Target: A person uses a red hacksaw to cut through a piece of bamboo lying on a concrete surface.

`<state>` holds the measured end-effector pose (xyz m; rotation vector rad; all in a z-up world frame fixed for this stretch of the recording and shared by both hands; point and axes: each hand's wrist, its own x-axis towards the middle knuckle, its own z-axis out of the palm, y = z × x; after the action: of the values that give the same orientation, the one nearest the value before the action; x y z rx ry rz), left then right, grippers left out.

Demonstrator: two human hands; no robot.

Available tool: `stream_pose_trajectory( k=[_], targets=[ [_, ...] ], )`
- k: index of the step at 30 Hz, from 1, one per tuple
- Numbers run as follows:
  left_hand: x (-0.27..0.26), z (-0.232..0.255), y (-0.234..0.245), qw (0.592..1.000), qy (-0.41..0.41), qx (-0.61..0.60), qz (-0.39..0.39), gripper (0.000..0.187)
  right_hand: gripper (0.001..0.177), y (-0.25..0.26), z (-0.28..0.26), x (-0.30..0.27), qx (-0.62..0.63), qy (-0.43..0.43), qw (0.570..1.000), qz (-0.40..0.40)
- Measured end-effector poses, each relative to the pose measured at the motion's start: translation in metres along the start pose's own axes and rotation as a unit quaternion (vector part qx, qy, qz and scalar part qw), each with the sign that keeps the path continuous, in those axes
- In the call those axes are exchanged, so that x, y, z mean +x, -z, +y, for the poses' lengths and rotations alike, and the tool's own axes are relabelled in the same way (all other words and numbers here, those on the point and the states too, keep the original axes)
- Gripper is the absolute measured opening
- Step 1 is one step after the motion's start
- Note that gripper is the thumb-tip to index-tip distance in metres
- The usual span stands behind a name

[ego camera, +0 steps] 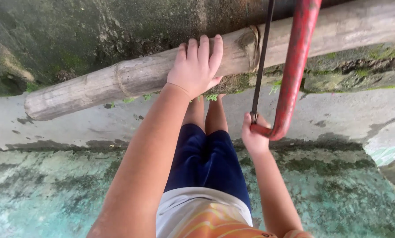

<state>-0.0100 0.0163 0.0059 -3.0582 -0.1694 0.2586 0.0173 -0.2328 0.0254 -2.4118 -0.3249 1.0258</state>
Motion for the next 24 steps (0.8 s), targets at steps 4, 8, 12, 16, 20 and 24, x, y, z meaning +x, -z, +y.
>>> stream_pose_trajectory(
  k=[4, 8, 12, 16, 20, 24],
  targets=[
    [0.003, 0.001, 0.0, 1.0, 0.004, 0.012, 0.004, 0.098, 0.033, 0.011, -0.02, 0.04, 0.005, 0.054, 0.998, -0.027],
    [0.0, 0.002, -0.001, 1.0, -0.002, 0.014, -0.005, 0.1, 0.031, 0.018, -0.031, 0.05, -0.01, 0.045, 0.998, -0.049],
    [0.005, -0.001, 0.002, 0.999, 0.003, 0.03, 0.014, 0.097, 0.034, 0.011, 0.001, 0.012, 0.007, -0.02, 0.997, -0.071],
    [0.0, 0.0, 0.004, 1.0, 0.002, 0.017, 0.006, 0.099, 0.026, 0.011, 0.003, 0.01, -0.033, 0.008, 0.999, -0.035],
    [0.002, -0.001, 0.002, 1.0, 0.004, 0.028, 0.012, 0.103, 0.036, 0.021, -0.042, 0.062, 0.044, 0.109, 0.992, -0.039],
    [0.0, 0.003, 0.002, 1.0, 0.003, 0.023, 0.004, 0.102, 0.032, 0.017, -0.018, 0.048, -0.043, 0.098, 0.994, -0.031]
  ],
)
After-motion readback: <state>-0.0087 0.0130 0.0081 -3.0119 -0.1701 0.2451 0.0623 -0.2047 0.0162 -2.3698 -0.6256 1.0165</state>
